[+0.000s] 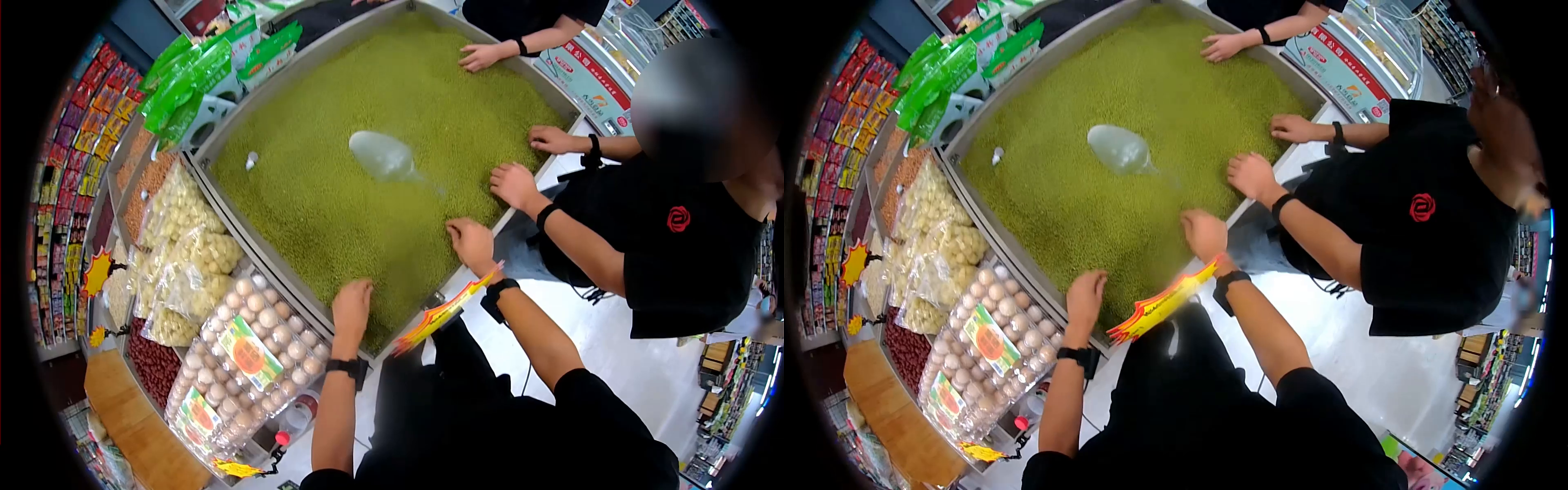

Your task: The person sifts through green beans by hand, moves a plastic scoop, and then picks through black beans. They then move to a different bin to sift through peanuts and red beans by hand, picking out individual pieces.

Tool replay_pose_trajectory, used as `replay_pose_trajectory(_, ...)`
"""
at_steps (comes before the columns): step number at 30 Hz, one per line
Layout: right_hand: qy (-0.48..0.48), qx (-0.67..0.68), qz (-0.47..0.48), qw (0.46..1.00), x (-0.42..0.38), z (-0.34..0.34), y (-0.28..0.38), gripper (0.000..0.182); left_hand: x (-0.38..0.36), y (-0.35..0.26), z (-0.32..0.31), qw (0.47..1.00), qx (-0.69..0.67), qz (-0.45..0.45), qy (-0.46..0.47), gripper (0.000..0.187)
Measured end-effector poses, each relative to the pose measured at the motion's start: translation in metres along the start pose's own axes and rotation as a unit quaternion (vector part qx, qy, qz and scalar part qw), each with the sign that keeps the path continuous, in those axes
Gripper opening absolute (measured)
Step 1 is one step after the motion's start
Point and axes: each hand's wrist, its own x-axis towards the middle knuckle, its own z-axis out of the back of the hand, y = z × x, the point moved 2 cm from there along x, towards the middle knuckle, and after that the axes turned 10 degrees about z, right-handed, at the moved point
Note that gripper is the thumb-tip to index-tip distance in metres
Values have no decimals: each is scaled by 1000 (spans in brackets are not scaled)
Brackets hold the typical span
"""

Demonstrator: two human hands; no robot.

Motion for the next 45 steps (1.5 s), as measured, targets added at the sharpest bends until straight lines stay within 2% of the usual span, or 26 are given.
replay_pose_trajectory(2,1,20,-15,1000,0,3,2,16,-11,10,-6,993,89,-71,2,13)
replay_pose_trajectory(6,4,12,-15,1000,1,6,4,16,-22,24,-5,991,72,-109,-35,13)
replay_pose_trajectory(8,7,22,-18,1000,2,11,6,16,-23,25,-2,993,80,-82,1,16)
replay_pose_trajectory(14,22,33,-34,999,2,10,8,17,-22,20,-5,993,56,-94,-32,17)
replay_pose_trajectory(17,-7,21,-8,1000,0,10,4,16,-25,18,-8,993,52,-98,-41,17)
replay_pose_trajectory(22,-33,19,-25,999,-2,10,1,16,-23,17,-8,992,9,-118,-48,11)
replay_pose_trajectory(27,2,23,-36,999,-1,13,1,14,-23,15,-3,989,30,-137,-42,9)
replay_pose_trajectory(30,1,34,-32,999,-3,14,6,13,-25,16,-6,991,26,-125,-39,12)
replay_pose_trajectory(32,-1,33,-16,999,3,15,1,13,-22,22,-15,994,-25,-89,-56,14)
replay_pose_trajectory(36,-14,17,-10,1000,-2,6,-2,17,-25,16,-8,993,-26,-100,-52,12)
replay_pose_trajectory(38,0,33,-35,999,1,10,2,18,-22,15,2,993,-25,-101,-63,11)
replay_pose_trajectory(40,-5,26,-18,999,-4,16,5,17,-25,8,2,993,-40,-95,-52,13)
replay_pose_trajectory(42,-26,45,-13,999,1,21,6,17,-23,7,-6,992,-56,-74,-87,17)
replay_pose_trajectory(43,-55,93,-2,994,0,11,-1,17,-21,7,-6,992,-48,-73,-88,18)
replay_pose_trajectory(45,-41,68,11,997,2,13,2,13,-27,16,-3,993,-37,-71,-85,18)
